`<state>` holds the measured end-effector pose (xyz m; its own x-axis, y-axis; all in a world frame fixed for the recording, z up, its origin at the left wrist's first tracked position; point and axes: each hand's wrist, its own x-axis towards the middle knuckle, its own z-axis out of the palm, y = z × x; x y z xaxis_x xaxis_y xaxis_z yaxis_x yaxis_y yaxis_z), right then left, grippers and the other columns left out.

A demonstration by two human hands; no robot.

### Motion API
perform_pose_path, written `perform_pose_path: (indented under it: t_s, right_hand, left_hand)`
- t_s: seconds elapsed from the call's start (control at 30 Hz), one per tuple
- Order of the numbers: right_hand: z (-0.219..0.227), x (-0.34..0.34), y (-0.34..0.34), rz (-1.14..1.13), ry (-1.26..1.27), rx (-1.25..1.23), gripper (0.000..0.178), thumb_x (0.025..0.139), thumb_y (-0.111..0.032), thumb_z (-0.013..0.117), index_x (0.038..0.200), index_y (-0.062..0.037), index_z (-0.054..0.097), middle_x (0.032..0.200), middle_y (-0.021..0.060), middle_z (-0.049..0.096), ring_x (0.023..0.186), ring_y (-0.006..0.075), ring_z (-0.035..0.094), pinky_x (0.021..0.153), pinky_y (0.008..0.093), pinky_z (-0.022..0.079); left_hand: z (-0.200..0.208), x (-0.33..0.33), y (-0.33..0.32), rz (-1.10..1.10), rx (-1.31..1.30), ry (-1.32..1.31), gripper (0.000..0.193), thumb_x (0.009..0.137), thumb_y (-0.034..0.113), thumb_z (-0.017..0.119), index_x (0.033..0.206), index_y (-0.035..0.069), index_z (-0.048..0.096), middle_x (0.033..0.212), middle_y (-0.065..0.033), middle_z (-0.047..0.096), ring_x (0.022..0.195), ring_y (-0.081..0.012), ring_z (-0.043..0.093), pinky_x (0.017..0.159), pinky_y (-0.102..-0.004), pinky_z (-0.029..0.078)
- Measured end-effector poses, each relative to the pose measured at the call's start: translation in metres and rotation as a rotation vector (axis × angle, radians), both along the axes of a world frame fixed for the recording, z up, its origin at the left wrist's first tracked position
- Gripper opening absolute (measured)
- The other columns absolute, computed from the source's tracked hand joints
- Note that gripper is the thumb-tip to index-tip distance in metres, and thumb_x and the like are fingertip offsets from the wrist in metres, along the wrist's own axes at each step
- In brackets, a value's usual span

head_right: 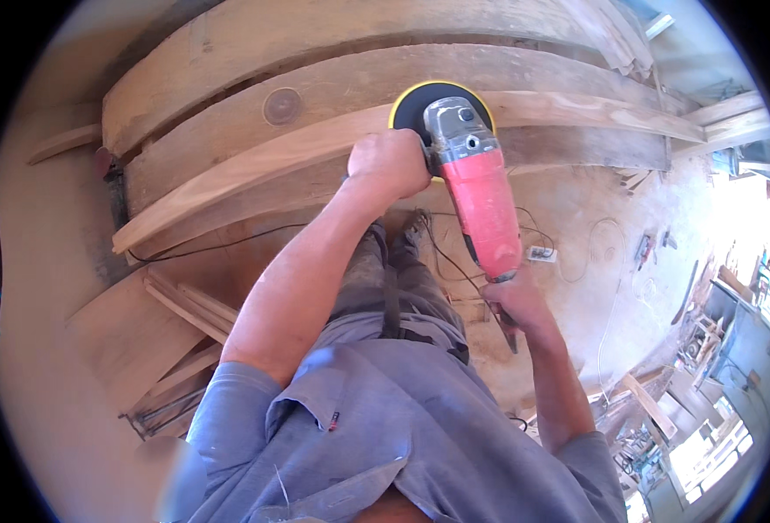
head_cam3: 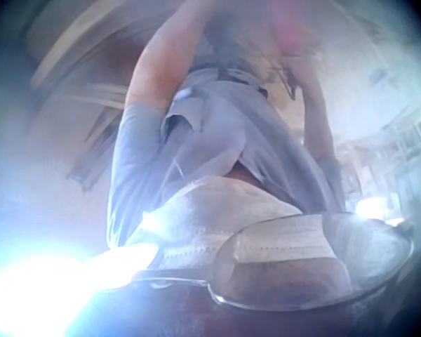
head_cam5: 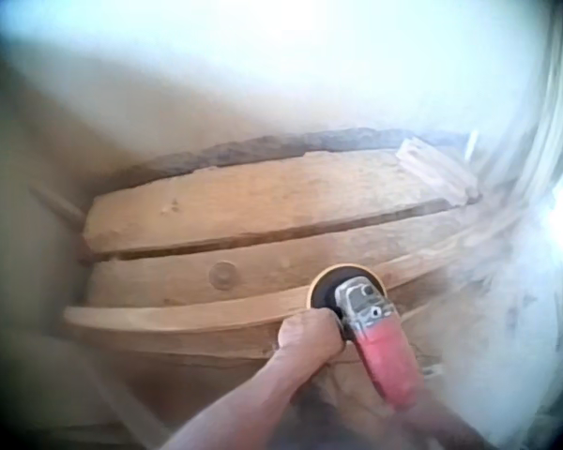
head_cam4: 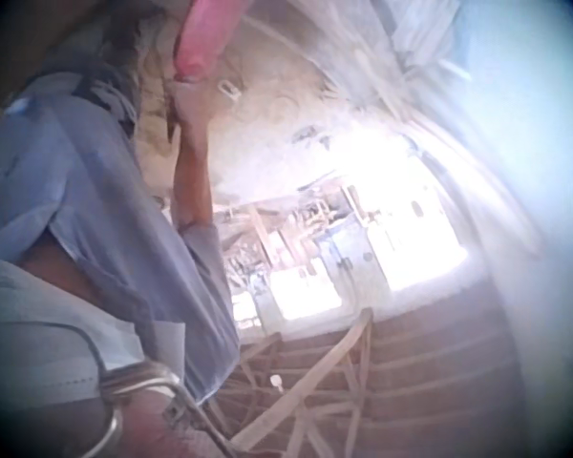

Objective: The person uses a handheld angle grinder with an orange abrasive disc to smooth the edges of a wooden plank. They then switch to a red orbital sander to finish the surface of the wood. The person handles the wood pieces by hand, moving them to different positions on the workbench.

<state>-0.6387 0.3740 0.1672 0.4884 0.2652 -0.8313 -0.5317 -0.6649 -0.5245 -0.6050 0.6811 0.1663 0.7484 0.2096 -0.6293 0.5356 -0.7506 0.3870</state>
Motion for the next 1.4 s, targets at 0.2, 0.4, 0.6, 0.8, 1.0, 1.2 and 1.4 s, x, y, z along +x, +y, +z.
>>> perform_pose_path:
  t_s: [0.2, 0.4, 0.6, 0.8, 1.0, 1.2, 1.4]
  right_hand:
    - [0.021, -0.002, 0.07, 0.227, 0.124, -0.216, 0.017, 0.077, -0.011, 0.071, 0.09, -0.0006, 0.066, 0.071, 0.007, 0.063, 0.056, 0.0161, 0.061, 0.052, 0.0346, 0.049]
    - [-0.011, -0.02, 0.178, 0.825, -0.082, -0.035, 0.03, 0.077, -0.016, 0.062, 0.097, 0.0043, 0.072, 0.09, 0.0299, 0.071, 0.087, 0.0412, 0.074, 0.076, 0.049, 0.057]
    - [-0.001, -0.02, 0.274, 1.019, -0.007, 0.01, 0.026, 0.076, -0.01, 0.062, 0.091, 0.0099, 0.072, 0.093, 0.0299, 0.073, 0.093, 0.0419, 0.075, 0.081, 0.0485, 0.058]
    - [0.002, -0.001, 0.259, 1.048, 0.037, 0.011, 0.027, 0.076, -0.009, 0.062, 0.091, 0.0103, 0.073, 0.092, 0.0308, 0.072, 0.092, 0.0432, 0.074, 0.08, 0.0501, 0.057]
    - [0.007, 0.058, 0.169, 0.969, 0.038, -0.055, 0.03, 0.076, -0.011, 0.062, 0.093, 0.0114, 0.071, 0.095, 0.033, 0.071, 0.096, 0.0453, 0.073, 0.081, 0.0503, 0.056]
    - [-0.018, 0.117, 0.033, 0.832, -0.095, -0.041, 0.033, 0.077, -0.014, 0.061, 0.093, 0.012, 0.073, 0.094, 0.0346, 0.071, 0.097, 0.045, 0.074, 0.084, 0.0511, 0.057]
    - [0.003, 0.185, -0.091, 0.533, 0.066, -0.186, 0.037, 0.073, -0.021, 0.074, 0.096, 0.0087, 0.072, 0.085, 0.024, 0.074, 0.078, 0.0335, 0.075, 0.069, 0.0432, 0.057]
  left_hand:
    - [-0.002, -0.053, 0.053, 0.108, 0.057, 0.061, 0.028, 0.083, 0.02, 0.07, 0.104, 0.005, 0.08, 0.105, -0.0218, 0.077, 0.102, -0.0371, 0.076, 0.089, -0.0477, 0.06]
    - [-0.033, -0.172, 0.156, 0.373, 0.186, -0.003, 0.03, 0.089, 0.033, 0.068, 0.097, 0.006, 0.078, 0.101, -0.0259, 0.075, 0.102, -0.0456, 0.071, 0.082, -0.0558, 0.055]
    - [-0.029, -0.248, 0.212, 0.581, 0.278, 0.009, 0.036, 0.086, 0.033, 0.072, 0.102, 0.001, 0.076, 0.103, -0.0298, 0.072, 0.105, -0.0488, 0.068, 0.085, -0.0551, 0.054]
    - [-0.035, -0.25, 0.189, 0.671, 0.249, -0.044, 0.033, 0.088, 0.03, 0.068, 0.1, 0.001, 0.076, 0.099, -0.0313, 0.072, 0.102, -0.0492, 0.069, 0.083, -0.0548, 0.054]
    - [-0.031, -0.163, 0.104, 0.587, 0.234, -0.078, 0.031, 0.087, 0.032, 0.07, 0.097, 0.002, 0.077, 0.095, -0.0292, 0.072, 0.1, -0.0486, 0.07, 0.081, -0.055, 0.054]
    - [-0.025, -0.052, 0.002, 0.448, 0.259, 0.043, 0.033, 0.085, 0.035, 0.073, 0.098, 0.005, 0.079, 0.102, -0.0254, 0.075, 0.103, -0.0438, 0.072, 0.087, -0.0538, 0.056]
    - [-0.002, 0.08, -0.113, 0.363, 0.205, 0.186, 0.029, 0.083, 0.026, 0.073, 0.102, 0.005, 0.08, 0.108, -0.0208, 0.077, 0.105, -0.037, 0.075, 0.092, -0.0478, 0.059]
